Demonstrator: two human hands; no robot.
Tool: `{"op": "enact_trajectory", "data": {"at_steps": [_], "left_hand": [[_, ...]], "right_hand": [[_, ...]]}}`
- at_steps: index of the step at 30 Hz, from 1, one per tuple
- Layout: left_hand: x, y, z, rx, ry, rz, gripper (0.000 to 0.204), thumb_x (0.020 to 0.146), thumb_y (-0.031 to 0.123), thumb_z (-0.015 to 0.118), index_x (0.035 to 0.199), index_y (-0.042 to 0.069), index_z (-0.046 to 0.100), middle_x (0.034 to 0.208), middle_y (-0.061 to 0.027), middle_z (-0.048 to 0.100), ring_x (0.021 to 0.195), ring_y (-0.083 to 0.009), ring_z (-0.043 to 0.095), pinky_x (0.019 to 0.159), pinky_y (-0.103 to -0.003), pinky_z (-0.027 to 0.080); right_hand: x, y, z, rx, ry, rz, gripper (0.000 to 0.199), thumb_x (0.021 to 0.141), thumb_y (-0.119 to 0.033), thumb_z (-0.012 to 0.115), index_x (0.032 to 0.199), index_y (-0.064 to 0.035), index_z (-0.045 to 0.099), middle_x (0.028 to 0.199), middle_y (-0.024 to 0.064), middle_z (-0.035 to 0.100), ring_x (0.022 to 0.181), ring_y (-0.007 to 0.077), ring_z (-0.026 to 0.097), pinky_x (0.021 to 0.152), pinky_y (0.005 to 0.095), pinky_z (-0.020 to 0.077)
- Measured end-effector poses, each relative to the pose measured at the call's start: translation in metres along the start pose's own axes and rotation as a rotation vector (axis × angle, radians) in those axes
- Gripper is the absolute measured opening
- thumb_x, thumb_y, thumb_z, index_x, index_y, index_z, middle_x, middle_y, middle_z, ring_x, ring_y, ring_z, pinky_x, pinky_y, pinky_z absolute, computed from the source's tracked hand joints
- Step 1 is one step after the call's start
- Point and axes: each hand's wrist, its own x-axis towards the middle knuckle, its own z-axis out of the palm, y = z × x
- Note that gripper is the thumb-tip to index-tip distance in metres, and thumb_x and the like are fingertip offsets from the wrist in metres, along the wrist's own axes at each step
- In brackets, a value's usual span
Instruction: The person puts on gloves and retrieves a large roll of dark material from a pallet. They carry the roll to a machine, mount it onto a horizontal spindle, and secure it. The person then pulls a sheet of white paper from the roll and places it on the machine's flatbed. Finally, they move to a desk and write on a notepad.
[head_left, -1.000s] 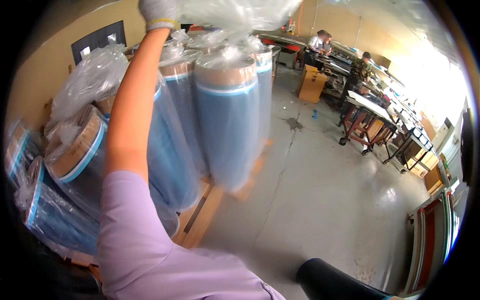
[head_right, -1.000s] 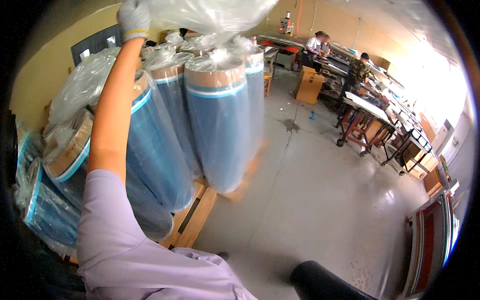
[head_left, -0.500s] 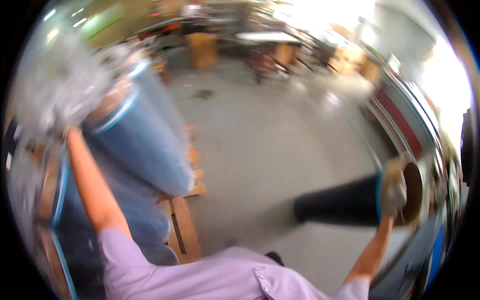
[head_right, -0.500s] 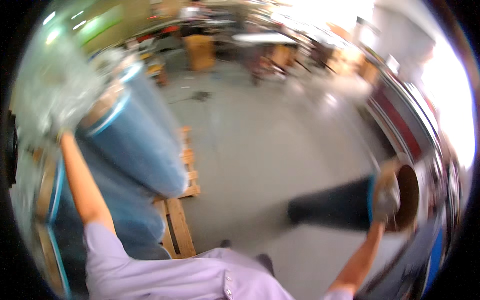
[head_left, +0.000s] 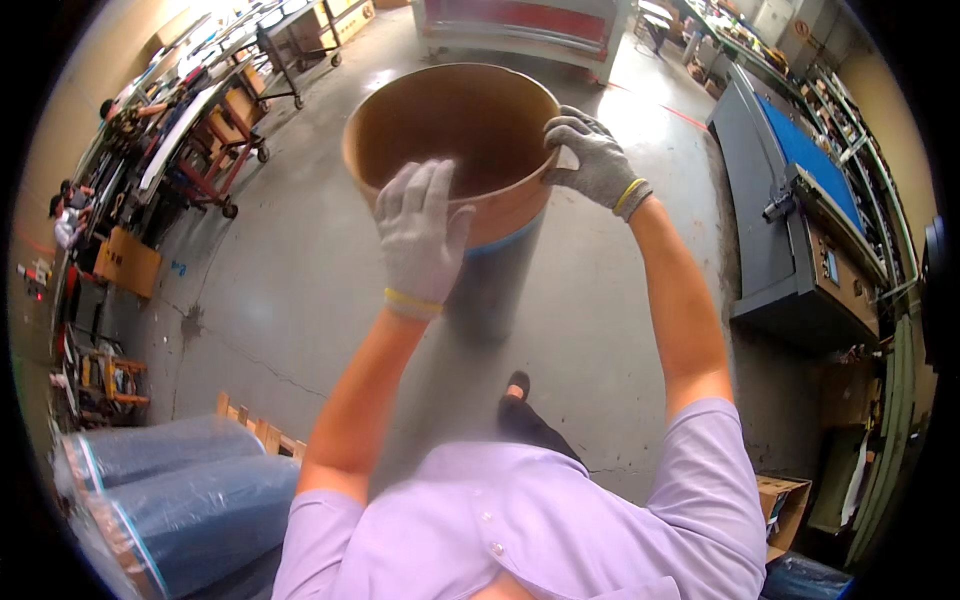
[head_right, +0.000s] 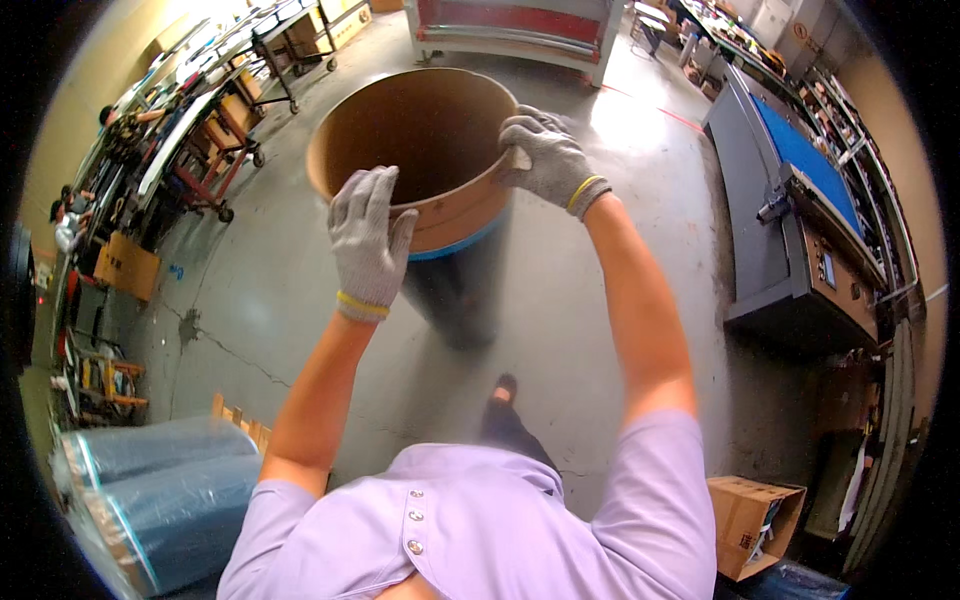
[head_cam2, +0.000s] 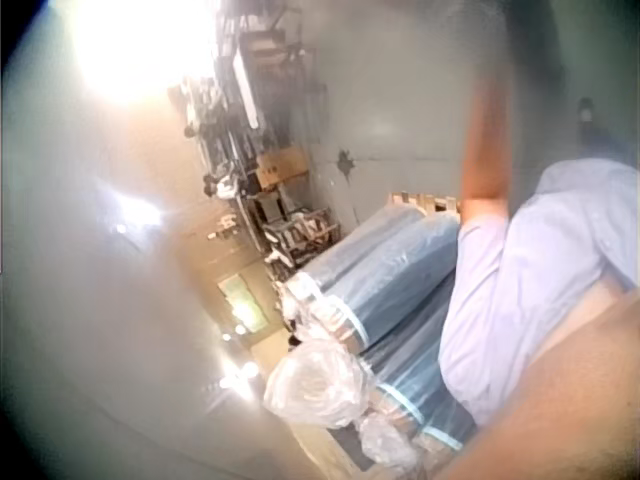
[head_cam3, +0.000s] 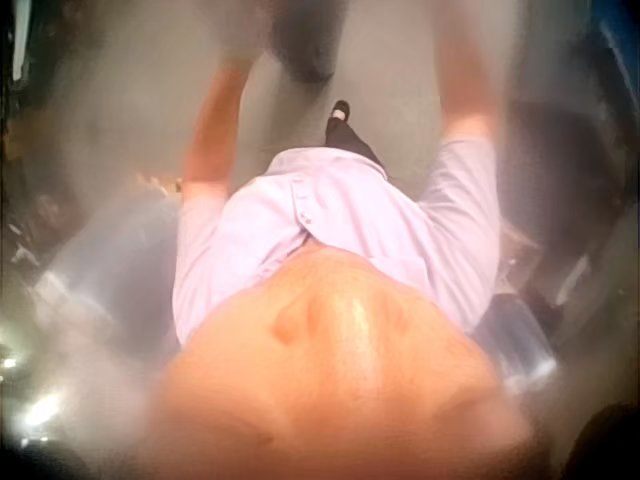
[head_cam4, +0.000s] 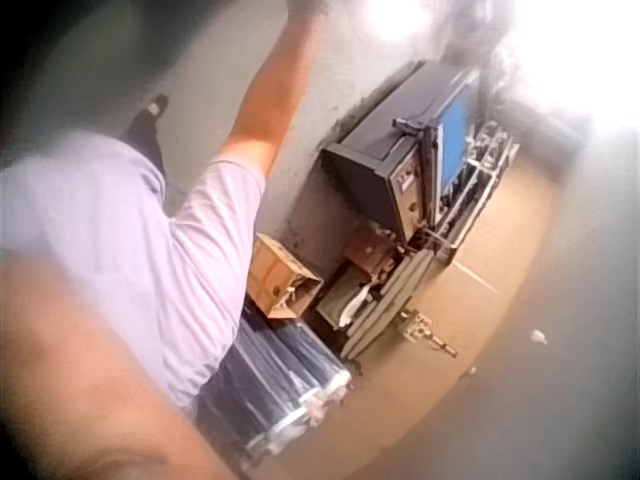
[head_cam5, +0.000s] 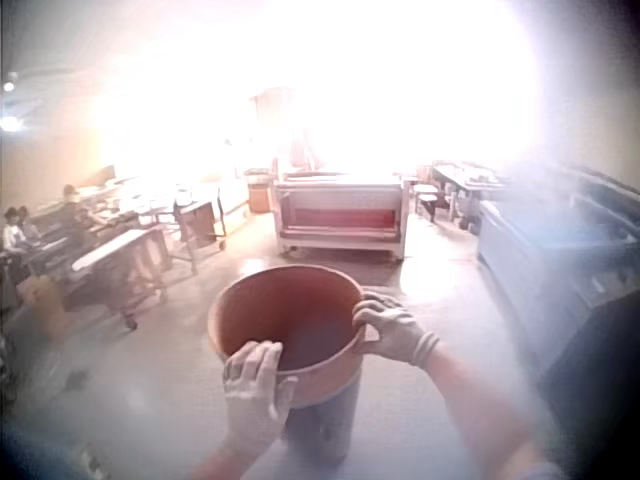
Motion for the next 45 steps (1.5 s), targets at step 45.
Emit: {"op": "enact_trajectory", "data": {"at_steps": [45], "left_hand": [[0.583, -0.257, 0.899, -0.696, -0.133, 0.5, 0.019, 0.073, 0.028, 0.068, 0.08, 0.011, 0.066, 0.104, -0.009, 0.062, 0.112, -0.0295, 0.054, 0.101, -0.046, 0.039]], "right_hand": [[0.346, 0.755, 0.102, -0.375, 0.134, 0.443, 0.037, 0.062, -0.031, 0.082, 0.078, -0.0062, 0.059, 0.089, 0.0106, 0.06, 0.108, 0.0358, 0.055, 0.101, 0.0488, 0.038]]}}
